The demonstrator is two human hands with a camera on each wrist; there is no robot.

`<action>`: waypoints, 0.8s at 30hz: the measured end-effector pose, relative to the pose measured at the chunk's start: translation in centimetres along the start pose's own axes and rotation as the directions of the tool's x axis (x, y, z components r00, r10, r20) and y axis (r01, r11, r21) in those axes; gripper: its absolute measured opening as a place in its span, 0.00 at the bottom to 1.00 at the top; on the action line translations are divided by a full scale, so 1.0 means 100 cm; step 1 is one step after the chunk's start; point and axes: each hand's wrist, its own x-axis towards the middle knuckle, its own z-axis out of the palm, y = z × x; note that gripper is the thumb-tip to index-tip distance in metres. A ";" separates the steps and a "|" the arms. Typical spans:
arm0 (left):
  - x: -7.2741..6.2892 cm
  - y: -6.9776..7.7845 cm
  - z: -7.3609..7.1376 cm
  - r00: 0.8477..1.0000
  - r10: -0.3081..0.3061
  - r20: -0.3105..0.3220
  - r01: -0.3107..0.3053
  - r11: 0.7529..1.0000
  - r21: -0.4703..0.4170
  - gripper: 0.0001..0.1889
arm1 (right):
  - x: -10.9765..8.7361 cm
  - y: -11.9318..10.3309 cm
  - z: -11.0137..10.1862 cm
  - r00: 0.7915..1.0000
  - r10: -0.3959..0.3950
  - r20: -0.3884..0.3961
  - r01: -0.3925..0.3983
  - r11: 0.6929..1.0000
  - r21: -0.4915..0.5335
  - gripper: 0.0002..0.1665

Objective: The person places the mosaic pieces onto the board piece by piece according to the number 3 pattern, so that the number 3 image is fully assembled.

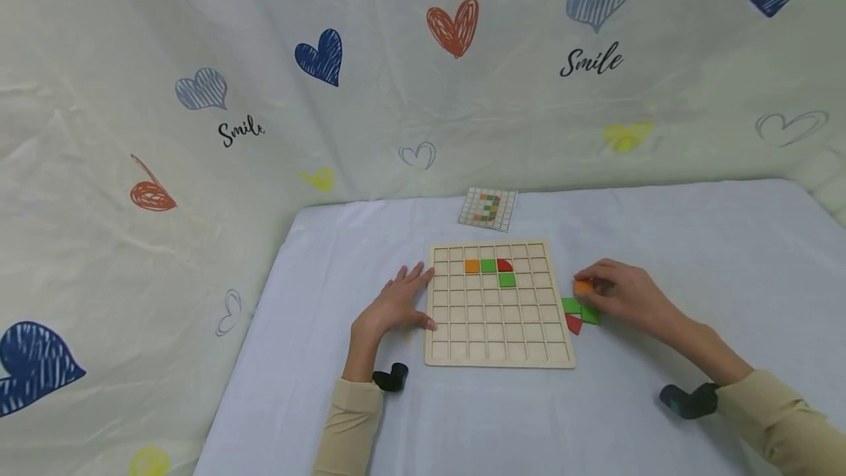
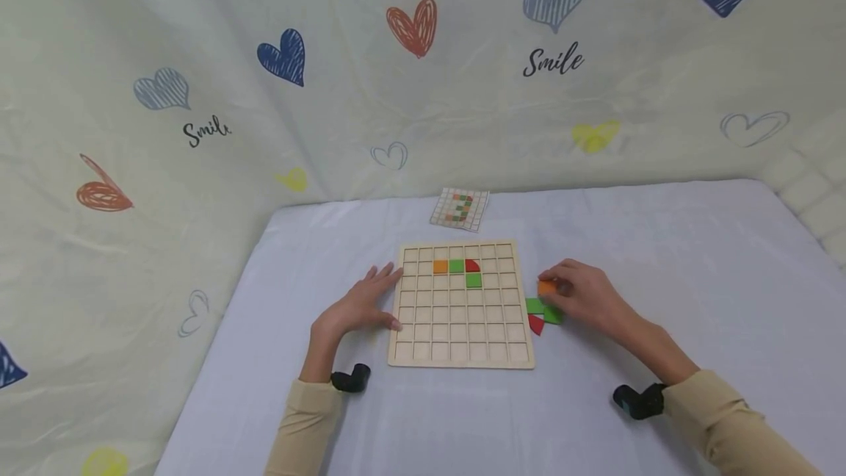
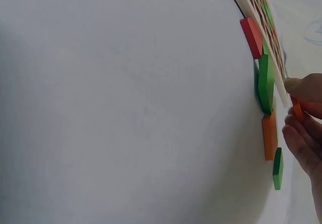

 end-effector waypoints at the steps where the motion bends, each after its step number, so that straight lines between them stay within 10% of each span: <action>1: 0.000 0.000 0.000 1.000 0.000 0.000 0.000 1.000 -0.001 0.55 | 0.000 -0.001 0.001 1.000 -0.001 -0.004 0.001 1.000 0.008 0.16; 24: 0.000 0.000 0.001 1.000 -0.003 0.004 0.003 1.000 0.018 0.55 | 0.019 -0.033 0.024 0.994 0.012 0.110 -0.028 0.989 0.146 0.14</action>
